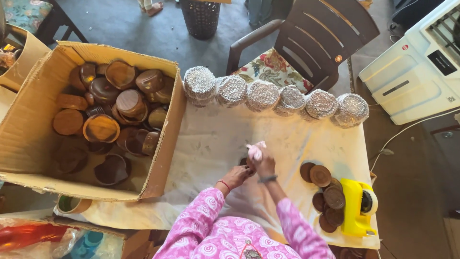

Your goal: Wrapping earthenware pots in bubble wrap and cleaning them with a cloth.

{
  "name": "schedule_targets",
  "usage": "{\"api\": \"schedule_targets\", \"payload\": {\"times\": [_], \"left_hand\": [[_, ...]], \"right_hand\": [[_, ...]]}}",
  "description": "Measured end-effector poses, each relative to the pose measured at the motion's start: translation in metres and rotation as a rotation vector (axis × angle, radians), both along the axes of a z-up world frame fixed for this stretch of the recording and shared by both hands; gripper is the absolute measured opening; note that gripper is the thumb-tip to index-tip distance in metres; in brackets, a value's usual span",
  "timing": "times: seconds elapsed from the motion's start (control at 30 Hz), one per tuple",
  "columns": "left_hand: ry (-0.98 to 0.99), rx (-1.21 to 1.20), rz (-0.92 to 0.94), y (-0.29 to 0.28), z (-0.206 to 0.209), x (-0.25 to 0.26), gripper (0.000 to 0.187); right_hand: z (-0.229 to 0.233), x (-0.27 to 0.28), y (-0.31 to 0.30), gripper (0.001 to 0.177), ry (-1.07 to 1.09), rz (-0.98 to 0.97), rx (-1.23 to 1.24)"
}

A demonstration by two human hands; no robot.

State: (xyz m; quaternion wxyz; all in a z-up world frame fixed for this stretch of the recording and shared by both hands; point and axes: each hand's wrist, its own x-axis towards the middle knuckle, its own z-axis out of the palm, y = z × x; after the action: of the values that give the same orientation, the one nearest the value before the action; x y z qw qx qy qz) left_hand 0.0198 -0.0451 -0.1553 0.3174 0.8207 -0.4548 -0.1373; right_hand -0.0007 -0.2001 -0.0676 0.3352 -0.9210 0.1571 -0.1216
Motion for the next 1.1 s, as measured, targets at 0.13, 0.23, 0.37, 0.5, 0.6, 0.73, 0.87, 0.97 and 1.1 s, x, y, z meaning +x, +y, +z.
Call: {"api": "schedule_targets", "payload": {"times": [0.13,0.23,0.37,0.5,0.6,0.73,0.87,0.97,1.1], "left_hand": [[0.142,-0.111,0.124,-0.001,-0.014,-0.003,0.026],[0.051,-0.245,0.077,0.005,-0.012,-0.005,0.023],[-0.031,-0.164,0.043,0.010,0.015,-0.007,0.018],[0.056,-0.050,-0.012,0.018,0.050,-0.005,0.028],[0.792,-0.236,0.062,0.018,0.040,-0.003,0.042],[1.346,-0.369,0.196,0.028,0.094,-0.010,0.041],[1.299,-0.480,0.080,0.014,0.055,-0.005,0.041],[1.147,-0.522,0.091,-0.003,0.033,0.004,0.041],[0.731,-0.264,0.203,-0.012,0.033,0.012,0.029]], "right_hand": [[0.042,-0.066,0.042,0.041,-0.380,0.110,-0.080],[0.056,-0.074,0.047,0.045,-0.450,0.147,-0.242],[0.053,-0.051,0.032,0.044,-0.469,0.089,-0.143],[0.010,-0.038,0.005,0.036,-0.251,-0.095,0.274],[-0.005,-0.051,0.001,0.032,-0.097,-0.164,0.401],[-0.009,-0.080,0.025,0.034,-0.088,-0.163,0.456],[0.029,-0.091,0.043,0.039,-0.254,-0.174,0.563],[0.041,-0.079,0.045,0.047,-0.419,-0.085,0.339],[0.031,-0.059,0.035,0.053,-0.343,-0.009,-0.040]]}}
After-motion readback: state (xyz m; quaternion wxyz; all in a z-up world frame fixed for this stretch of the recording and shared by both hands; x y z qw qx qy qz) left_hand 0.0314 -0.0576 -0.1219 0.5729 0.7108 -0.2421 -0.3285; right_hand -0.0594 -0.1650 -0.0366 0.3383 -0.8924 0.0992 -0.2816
